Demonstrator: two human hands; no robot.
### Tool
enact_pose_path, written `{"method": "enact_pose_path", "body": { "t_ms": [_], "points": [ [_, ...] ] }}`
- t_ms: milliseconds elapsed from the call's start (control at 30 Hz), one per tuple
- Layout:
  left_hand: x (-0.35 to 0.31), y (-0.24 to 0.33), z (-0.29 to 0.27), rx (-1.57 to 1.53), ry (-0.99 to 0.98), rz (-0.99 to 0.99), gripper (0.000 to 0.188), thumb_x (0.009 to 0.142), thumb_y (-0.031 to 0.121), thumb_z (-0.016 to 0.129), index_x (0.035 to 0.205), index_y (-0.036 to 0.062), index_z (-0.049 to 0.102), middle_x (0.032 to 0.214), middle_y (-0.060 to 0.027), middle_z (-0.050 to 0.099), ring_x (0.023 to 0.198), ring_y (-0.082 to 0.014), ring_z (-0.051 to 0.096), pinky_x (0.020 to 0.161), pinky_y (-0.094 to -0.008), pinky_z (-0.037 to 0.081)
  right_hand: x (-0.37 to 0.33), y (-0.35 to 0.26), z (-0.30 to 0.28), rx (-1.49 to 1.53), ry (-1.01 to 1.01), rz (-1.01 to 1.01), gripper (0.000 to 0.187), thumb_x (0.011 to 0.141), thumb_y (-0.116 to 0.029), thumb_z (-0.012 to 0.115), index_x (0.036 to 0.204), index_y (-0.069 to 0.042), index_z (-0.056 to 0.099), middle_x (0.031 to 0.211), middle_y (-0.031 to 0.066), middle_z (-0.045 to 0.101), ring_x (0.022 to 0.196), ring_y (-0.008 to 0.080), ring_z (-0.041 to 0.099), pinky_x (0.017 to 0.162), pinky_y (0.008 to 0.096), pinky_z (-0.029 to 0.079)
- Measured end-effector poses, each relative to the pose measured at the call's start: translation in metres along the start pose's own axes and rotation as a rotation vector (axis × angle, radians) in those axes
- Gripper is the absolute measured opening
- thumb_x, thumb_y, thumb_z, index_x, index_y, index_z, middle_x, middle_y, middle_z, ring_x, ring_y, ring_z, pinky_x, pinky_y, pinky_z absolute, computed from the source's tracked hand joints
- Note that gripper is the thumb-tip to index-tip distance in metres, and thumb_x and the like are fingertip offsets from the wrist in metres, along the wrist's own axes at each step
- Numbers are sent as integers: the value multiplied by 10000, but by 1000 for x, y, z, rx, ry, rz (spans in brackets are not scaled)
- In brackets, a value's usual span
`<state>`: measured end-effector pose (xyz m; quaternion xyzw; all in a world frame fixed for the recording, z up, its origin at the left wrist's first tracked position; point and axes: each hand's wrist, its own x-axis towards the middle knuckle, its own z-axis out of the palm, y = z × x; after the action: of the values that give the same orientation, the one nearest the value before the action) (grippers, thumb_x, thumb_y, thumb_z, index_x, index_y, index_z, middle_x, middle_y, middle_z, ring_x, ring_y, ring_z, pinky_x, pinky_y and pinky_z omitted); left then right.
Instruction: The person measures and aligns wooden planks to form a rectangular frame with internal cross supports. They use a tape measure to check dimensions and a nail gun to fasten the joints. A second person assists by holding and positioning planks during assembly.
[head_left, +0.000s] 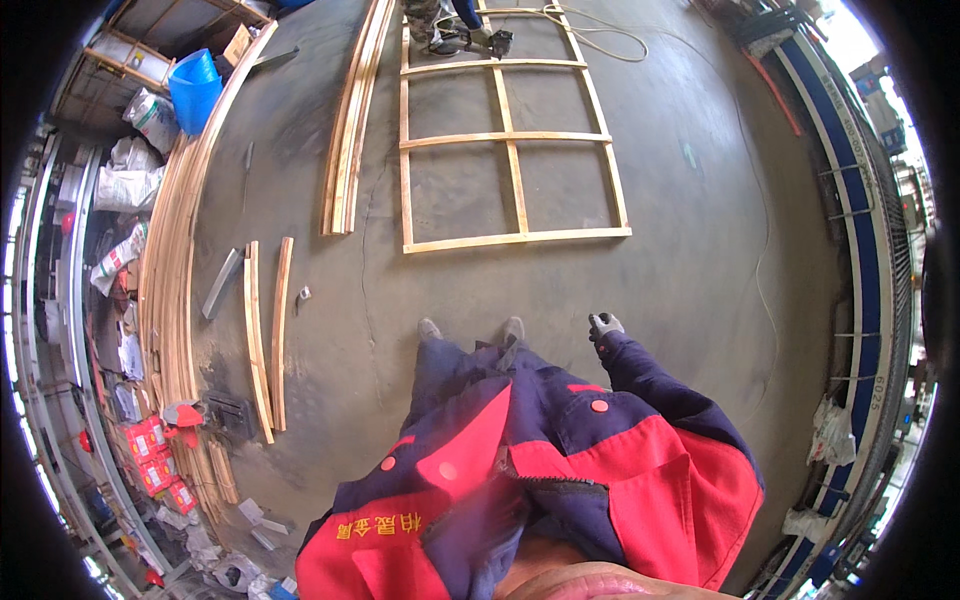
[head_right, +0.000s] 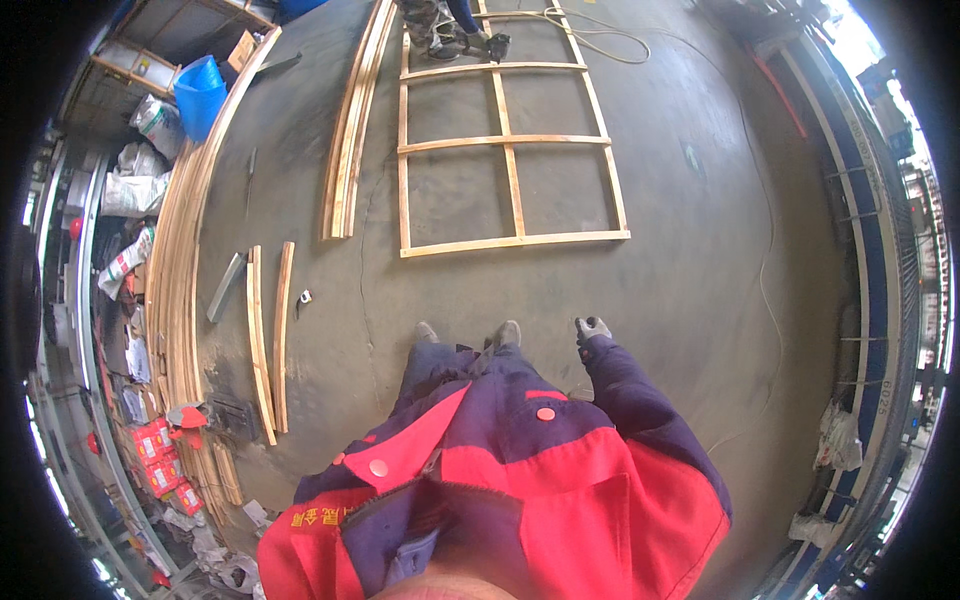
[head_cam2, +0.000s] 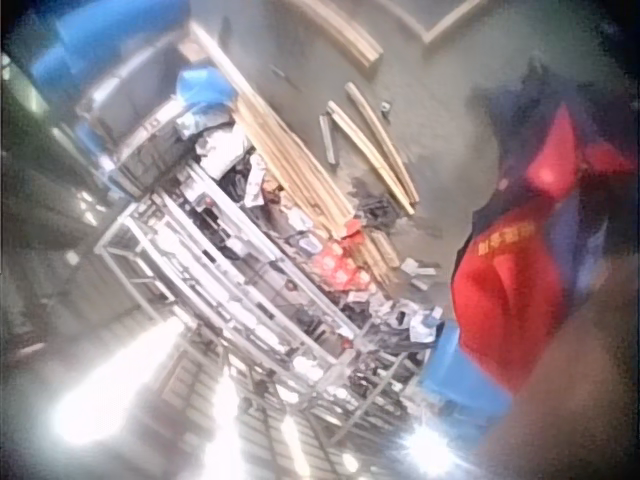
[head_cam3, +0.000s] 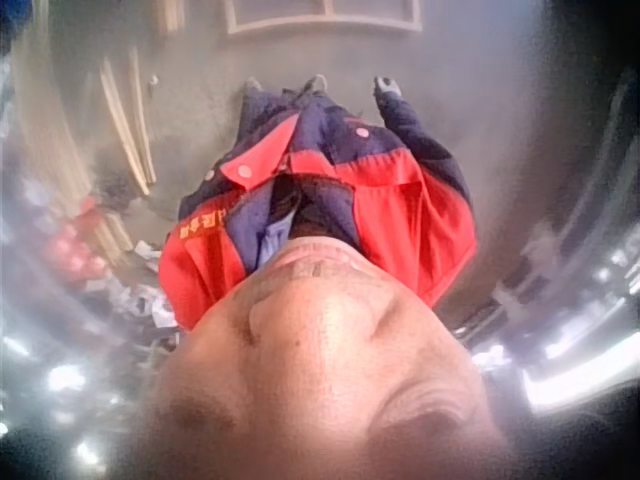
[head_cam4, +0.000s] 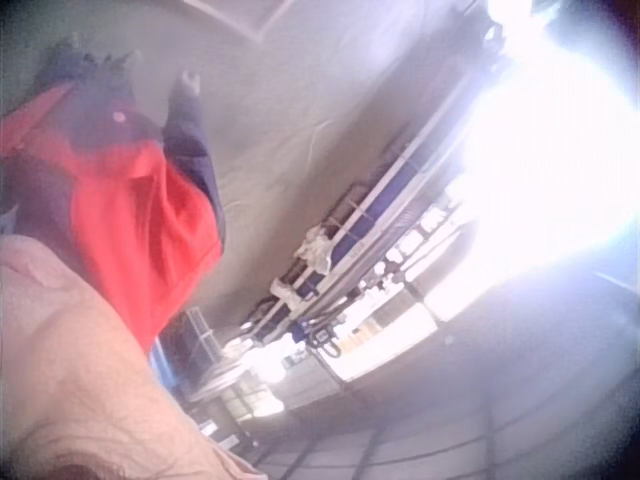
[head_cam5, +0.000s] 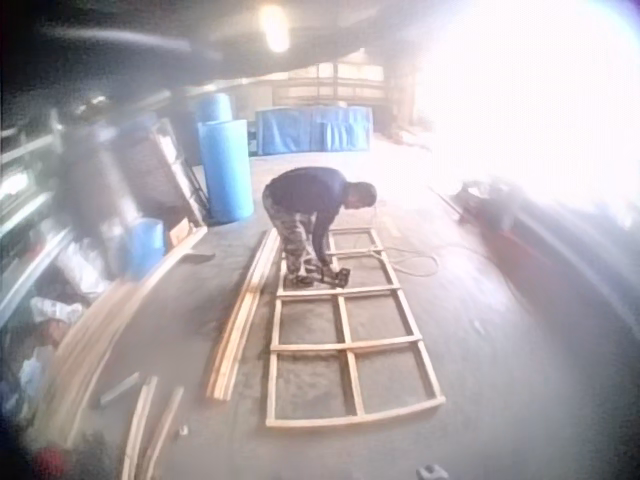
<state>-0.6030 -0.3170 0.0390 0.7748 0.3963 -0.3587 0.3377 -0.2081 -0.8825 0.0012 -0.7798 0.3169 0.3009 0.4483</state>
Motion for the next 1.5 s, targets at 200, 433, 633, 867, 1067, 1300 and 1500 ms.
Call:
{"method": "enact_pose_path", "body": {
  "t_ms": [200,433,633,867,1067,1300,1500],
  "points": [
    [25,-36,-14,-1,-43,17,512,899,459,617,1155,24,700,1140,-286,695,1077,-439,673,937,-500,532,-31,-32,49,57,-10,-25,496,940,-327,722,1301,-15,585,849,111,689,663,191,666,558,343,552],
    [68,-86,-57,78,-154,45,499,909,455,602,1151,32,707,1154,-289,690,1088,-436,670,945,-500,529,-99,-60,135,32,-30,-44,480,937,-347,717,1286,-39,600,873,98,691,684,199,668,579,348,546],
    [122,-113,-112,270,-233,90,488,918,451,590,1149,39,712,1167,-291,685,1098,-433,667,952,-499,527,-146,-89,195,-61,-52,-78,545,941,-383,709,1333,-29,576,902,86,699,686,170,653,591,317,527],
    [187,-125,-164,404,-47,448,384,961,373,518,1132,99,726,1113,-224,711,1041,-414,680,882,-523,545,-161,-111,215,-167,-11,-101,512,955,-373,699,1336,-50,586,869,78,690,642,161,633,543,310,496],
    [204,-129,-142,26,-13,142,377,966,345,522,965,49,755,927,-219,732,905,-401,712,769,-501,557,-152,-139,224,-270,-9,-42,606,927,-390,731,1367,-3,574,1008,150,738,786,191,707,684,329,584],
    [141,-136,-124,265,-145,333,335,923,359,615,1023,60,729,1002,-266,712,966,-430,701,843,-528,556,-114,-180,271,-311,-156,-116,550,937,-385,721,1337,-31,591,863,78,690,665,160,649,568,308,504],
    [108,-113,-141,26,-143,48,367,896,349,660,1108,50,679,1062,-256,699,1007,-423,688,879,-513,544,-72,-206,301,-269,-170,-164,472,934,-366,731,1251,-31,630,825,66,688,624,151,630,527,304,487]
  ]
}}
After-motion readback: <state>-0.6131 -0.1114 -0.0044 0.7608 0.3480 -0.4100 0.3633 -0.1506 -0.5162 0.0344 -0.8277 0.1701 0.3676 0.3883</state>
